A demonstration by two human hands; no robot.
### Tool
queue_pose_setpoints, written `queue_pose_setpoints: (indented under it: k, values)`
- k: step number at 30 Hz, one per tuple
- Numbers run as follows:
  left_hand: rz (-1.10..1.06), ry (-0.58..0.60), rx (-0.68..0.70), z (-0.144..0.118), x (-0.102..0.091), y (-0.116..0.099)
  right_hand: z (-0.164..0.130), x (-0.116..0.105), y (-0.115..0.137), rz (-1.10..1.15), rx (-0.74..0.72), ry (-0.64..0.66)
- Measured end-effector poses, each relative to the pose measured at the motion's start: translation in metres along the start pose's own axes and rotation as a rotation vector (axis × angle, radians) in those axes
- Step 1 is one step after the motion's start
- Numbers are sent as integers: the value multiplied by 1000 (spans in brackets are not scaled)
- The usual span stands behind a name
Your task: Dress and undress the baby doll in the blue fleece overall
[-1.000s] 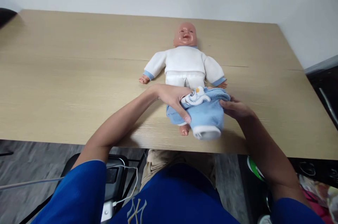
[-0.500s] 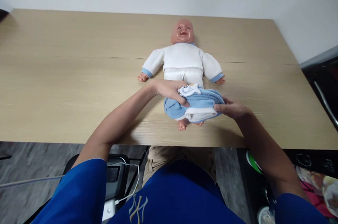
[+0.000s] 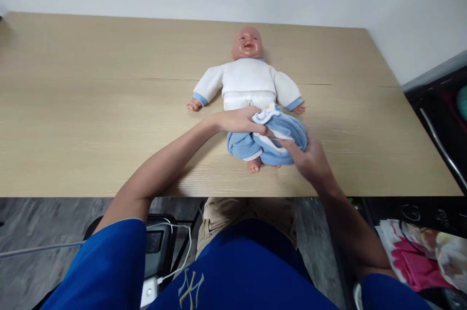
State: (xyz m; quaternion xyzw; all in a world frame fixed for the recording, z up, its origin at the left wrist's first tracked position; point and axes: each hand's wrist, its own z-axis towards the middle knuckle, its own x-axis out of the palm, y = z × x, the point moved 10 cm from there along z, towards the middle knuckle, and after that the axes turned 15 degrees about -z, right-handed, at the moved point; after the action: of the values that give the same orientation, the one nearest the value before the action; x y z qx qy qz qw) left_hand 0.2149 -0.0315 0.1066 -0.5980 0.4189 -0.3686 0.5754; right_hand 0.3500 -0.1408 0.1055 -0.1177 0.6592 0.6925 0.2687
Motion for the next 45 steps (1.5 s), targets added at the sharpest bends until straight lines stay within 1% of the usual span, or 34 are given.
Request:
queue_pose_setpoints:
  k: [4,6,9,11,12,13,15,20,22,24,26,28,31,33,35,38,41,43,45]
  values:
    - [110,119,-56,1,15,11,-58,16,3,-139,128,-83]
    - [189,146,-78,1,21,16,-76,16,-2,-228,161,-166]
    - [352,81,-138,1,21,21,-88,6,-12,-414,155,-324]
    - [465,31,-174,0,20,22,-91,1,-18,-496,99,-409]
    - [505,14,-186,-1,20,22,-92,1,-21,-508,71,-430]
    - [530,4,-194,-2,21,22,-92,3,-25,-502,54,-434]
    - [541,-5,-200,-4,23,24,-92,10,-37,-446,69,-391]
    - [535,-15,-145,-7,24,28,-91,28,-73,-145,261,-249]
    - [482,-4,-109,-7,23,30,-91,33,-81,-28,318,-221]
    - [389,10,-56,-7,22,30,-90,36,-83,35,333,-220]
    - [295,24,8,-8,22,29,-89,38,-82,44,322,-239]
    - [223,29,54,-10,22,29,-86,39,-78,33,279,-275]
    - [136,-13,99,-15,22,26,-78,32,-66,49,126,-365]
    - [93,-46,122,-20,21,21,-70,25,-59,67,23,-386]
    - [92,-64,122,-25,20,18,-60,19,-57,52,-34,-341]
    - [136,-82,121,-34,15,13,-41,6,-52,-27,-111,-232]
    - [180,-93,121,-41,6,11,-21,-2,-39,-179,-217,-70]
    - [250,-95,122,-46,1,11,-9,-3,-31,-275,-270,57]
    - [342,-104,161,-54,-2,8,-1,-1,-24,-319,-320,162]
